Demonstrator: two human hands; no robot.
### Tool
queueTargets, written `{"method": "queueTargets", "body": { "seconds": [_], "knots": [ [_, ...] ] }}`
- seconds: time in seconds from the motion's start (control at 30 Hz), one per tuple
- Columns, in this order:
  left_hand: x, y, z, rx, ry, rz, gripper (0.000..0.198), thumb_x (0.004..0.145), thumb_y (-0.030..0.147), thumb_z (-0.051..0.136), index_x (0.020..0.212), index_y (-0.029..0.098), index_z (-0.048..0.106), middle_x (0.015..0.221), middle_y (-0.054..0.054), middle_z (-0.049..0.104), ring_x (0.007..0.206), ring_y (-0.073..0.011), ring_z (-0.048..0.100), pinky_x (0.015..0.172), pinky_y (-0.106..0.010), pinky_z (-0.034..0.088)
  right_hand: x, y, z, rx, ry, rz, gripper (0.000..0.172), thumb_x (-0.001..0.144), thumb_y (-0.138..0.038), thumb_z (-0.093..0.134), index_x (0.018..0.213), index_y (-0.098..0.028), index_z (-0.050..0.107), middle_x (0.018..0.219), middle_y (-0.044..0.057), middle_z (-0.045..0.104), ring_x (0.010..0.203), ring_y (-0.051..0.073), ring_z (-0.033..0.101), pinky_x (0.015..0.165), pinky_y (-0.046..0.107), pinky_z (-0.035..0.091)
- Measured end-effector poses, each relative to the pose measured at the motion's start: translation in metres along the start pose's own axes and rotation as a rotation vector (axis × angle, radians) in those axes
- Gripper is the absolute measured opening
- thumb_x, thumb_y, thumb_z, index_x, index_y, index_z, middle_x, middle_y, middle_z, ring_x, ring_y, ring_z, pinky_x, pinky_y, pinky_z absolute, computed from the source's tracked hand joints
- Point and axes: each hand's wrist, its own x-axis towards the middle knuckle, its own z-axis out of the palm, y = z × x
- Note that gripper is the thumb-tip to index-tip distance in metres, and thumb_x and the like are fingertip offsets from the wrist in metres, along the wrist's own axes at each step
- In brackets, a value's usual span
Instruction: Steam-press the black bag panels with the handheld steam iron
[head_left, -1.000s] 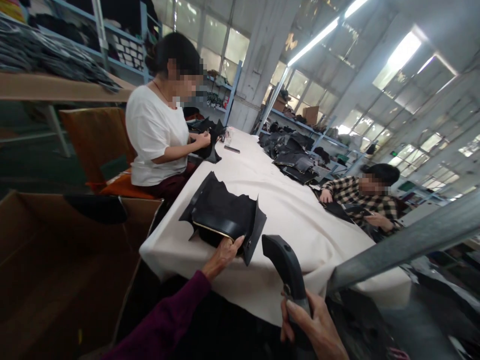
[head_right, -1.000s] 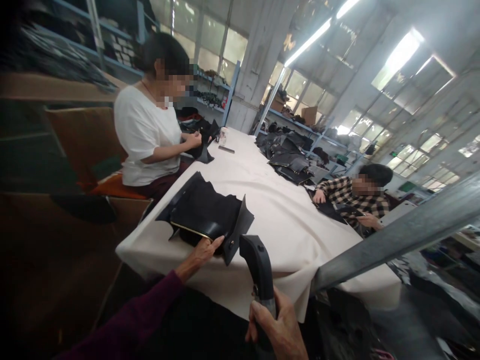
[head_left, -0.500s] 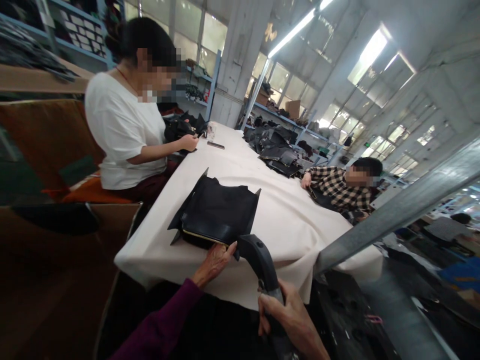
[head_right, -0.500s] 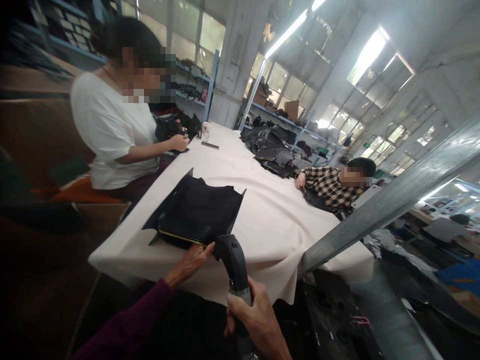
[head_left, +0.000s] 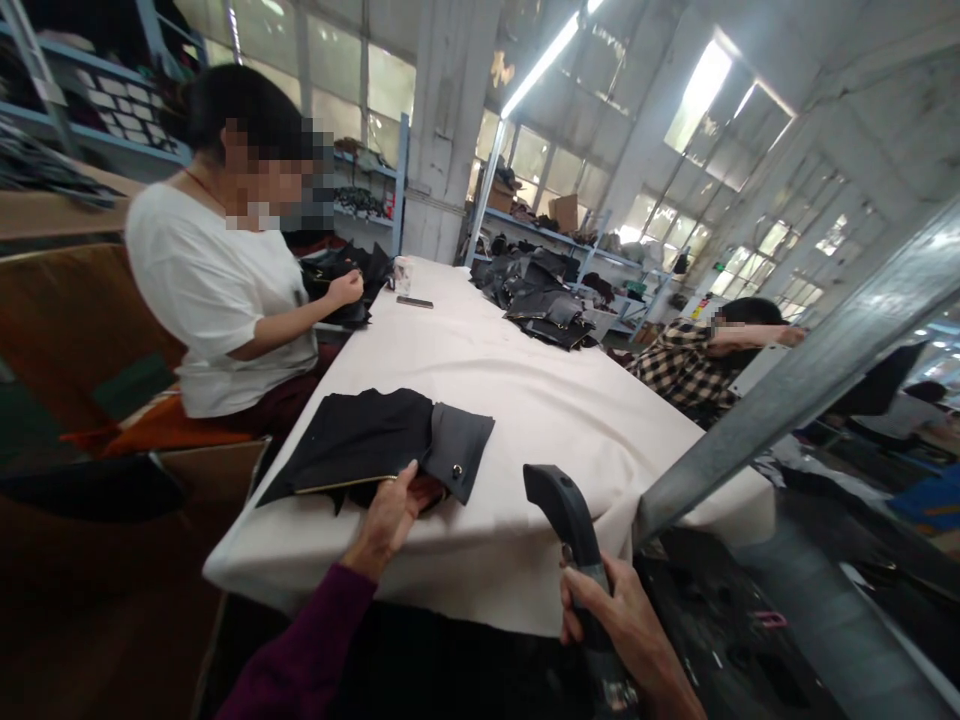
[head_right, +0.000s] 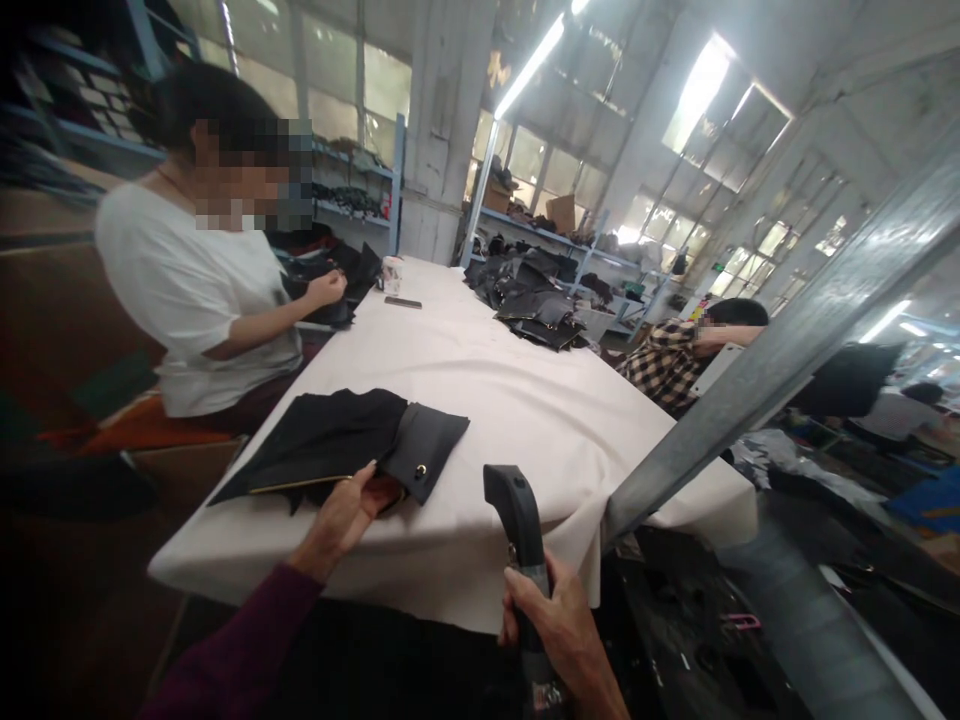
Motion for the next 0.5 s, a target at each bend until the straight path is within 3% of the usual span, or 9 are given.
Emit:
{"method": "queueTargets", "body": {
  "seconds": [0.2,0.37,0.5],
  "knots": [
    [-0.004,0.002,0.003,-0.055,0.023,-0.029,0.006,0.083,0.013,0.056,0.087,0.01,0.059,0.079,-0.011,0.07,0.072,-0.0214,0.067,0.071,-0.033,0.055,-0.012,0.017,-0.003,0.005,-0.062,0.032,0.038,0.08,-0.048,0.062,0.075,-0.012,0.051,0.051,-0.002,0.051,0.042,0.012,0.053,0.049,0.028,0.052],
    [-0.014,0.002,0.003,-0.076,0.111,-0.027,0.008,0.087,0.011,0.049,0.082,0.011,0.054,0.074,-0.01,0.068,0.072,-0.0213,0.068,0.073,-0.037,0.057,-0.017,0.019,-0.001,-0.069,-0.06,0.073,0.038,0.081,-0.048,0.059,0.074,-0.012,0.052,0.047,0.0,0.053,0.044,0.014,0.056,0.049,0.024,0.049],
    [-0.028,0.002,-0.001,0.0,0.142,-0.004,0.007,0.085,0.013,0.053,0.08,0.009,0.055,0.079,-0.013,0.068,0.075,-0.0244,0.068,0.071,-0.037,0.057,-0.021,0.019,0.003,-0.076,-0.089,0.081,0.038,0.08,-0.049,0.059,0.075,-0.012,0.051,0.047,-0.002,0.051,0.043,0.013,0.055,0.05,0.024,0.049]
  ]
}}
